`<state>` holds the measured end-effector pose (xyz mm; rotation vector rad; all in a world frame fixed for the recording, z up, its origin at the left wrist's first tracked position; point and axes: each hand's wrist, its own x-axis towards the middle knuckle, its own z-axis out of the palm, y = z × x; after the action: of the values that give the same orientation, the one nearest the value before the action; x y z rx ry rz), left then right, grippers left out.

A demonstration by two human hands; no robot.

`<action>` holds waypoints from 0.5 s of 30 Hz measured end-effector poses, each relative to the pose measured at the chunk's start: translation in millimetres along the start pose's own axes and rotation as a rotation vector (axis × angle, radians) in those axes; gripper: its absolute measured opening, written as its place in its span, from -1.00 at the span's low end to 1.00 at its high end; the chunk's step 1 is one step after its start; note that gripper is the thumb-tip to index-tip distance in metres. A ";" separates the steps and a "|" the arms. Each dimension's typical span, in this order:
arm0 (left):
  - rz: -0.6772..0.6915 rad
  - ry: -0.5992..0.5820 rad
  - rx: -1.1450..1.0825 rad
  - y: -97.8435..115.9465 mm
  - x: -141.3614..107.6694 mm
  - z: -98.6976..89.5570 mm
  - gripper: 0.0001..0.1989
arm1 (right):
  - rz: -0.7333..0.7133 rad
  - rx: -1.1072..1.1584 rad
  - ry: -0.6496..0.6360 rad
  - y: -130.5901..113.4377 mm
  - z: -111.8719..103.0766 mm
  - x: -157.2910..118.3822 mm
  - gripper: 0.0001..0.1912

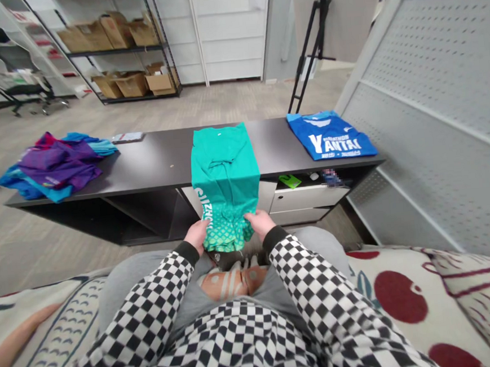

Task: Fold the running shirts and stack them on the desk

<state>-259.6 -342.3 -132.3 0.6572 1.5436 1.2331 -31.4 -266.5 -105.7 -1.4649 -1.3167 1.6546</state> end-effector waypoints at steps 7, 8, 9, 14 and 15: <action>-0.229 -0.279 -0.295 12.6 -83.5 -26.0 -0.48 | 0.166 0.451 -0.286 -3.9 -16.0 -88.7 -0.56; -0.238 -0.294 -0.299 11.3 -91.6 -28.2 -0.52 | 0.193 0.434 -0.328 -1.8 -17.8 -97.9 -0.57; -0.234 -0.295 -0.306 9.1 -98.0 -29.6 -0.54 | 0.219 0.409 -0.355 1.4 -19.0 -105.3 -0.58; -0.179 -0.118 -0.264 -6.8 -110.4 -30.2 -0.41 | 0.201 0.300 -0.258 29.3 -18.3 -118.9 -0.60; -0.147 -0.092 -0.255 -8.9 -111.3 -29.2 -0.40 | 0.178 0.262 -0.215 34.5 -17.0 -117.4 -0.60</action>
<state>-247.2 -452.6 -100.6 0.4208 1.3075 1.2433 20.0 -377.6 -89.0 -1.3070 -1.0495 2.0615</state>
